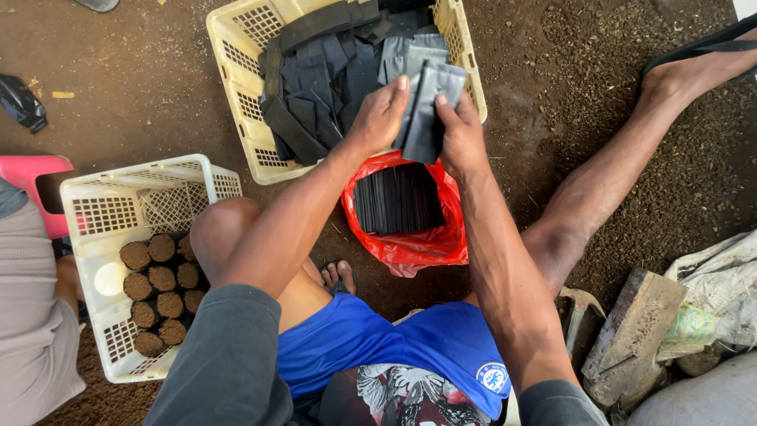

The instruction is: The person sits on the ground and transfers black plastic sheets from a beige crate into a red plastic bag. They pick up stacks of sheets, align them, and place them into the bag repeatedly.

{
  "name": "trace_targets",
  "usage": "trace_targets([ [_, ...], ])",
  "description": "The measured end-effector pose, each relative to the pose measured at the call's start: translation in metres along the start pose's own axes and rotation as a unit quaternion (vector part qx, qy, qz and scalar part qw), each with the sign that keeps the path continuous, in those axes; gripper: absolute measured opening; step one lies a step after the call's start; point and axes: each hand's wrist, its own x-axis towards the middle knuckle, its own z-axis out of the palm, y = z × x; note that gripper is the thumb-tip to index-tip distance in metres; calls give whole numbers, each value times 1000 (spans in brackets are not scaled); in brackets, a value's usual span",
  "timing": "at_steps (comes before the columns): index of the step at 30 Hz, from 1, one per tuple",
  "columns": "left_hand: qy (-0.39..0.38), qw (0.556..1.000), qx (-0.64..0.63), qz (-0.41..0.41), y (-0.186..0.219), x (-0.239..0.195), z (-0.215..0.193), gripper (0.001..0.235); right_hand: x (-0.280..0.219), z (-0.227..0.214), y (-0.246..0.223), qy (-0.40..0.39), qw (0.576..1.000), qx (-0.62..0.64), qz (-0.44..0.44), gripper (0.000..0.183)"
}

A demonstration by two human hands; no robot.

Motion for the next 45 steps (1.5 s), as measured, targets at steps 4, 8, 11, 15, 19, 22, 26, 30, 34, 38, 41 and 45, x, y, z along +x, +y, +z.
trace_targets([
  [4,245,959,88,-114,-30,36,-47,62,-28,-21,-9,48,999,7,5,46],
  [8,297,831,180,-435,-98,86,-120,64,-70,-54,-19,6,993,111,41,33],
  [11,231,849,207,-429,-135,96,-130,72,-86,-66,-15,-15,989,133,69,30],
  [15,243,852,77,-458,-153,99,-112,60,-85,-60,-4,11,989,118,88,38],
  [19,400,865,-60,-296,-143,103,-110,53,-76,-48,-9,3,991,103,91,42],
  [22,370,921,-74,-92,-109,90,-118,41,-68,-39,-25,-28,998,5,51,40],
  [26,110,989,-97,16,-12,83,-127,26,-36,-15,-61,-130,985,-101,-45,45],
  [30,-116,984,-124,50,70,53,-97,35,-11,8,-75,-197,961,-171,-96,54],
  [34,-150,959,-226,-80,78,55,-98,33,-11,8,-60,-134,974,-153,-98,52],
  [38,97,958,62,-261,17,50,-125,50,-53,-18,-32,-94,994,50,-29,47],
  [41,39,865,282,-413,-26,34,-120,70,-72,-32,-17,-119,982,142,36,38],
  [45,164,885,257,-353,-54,11,-101,59,-74,-33,-2,-73,985,135,74,49],
])
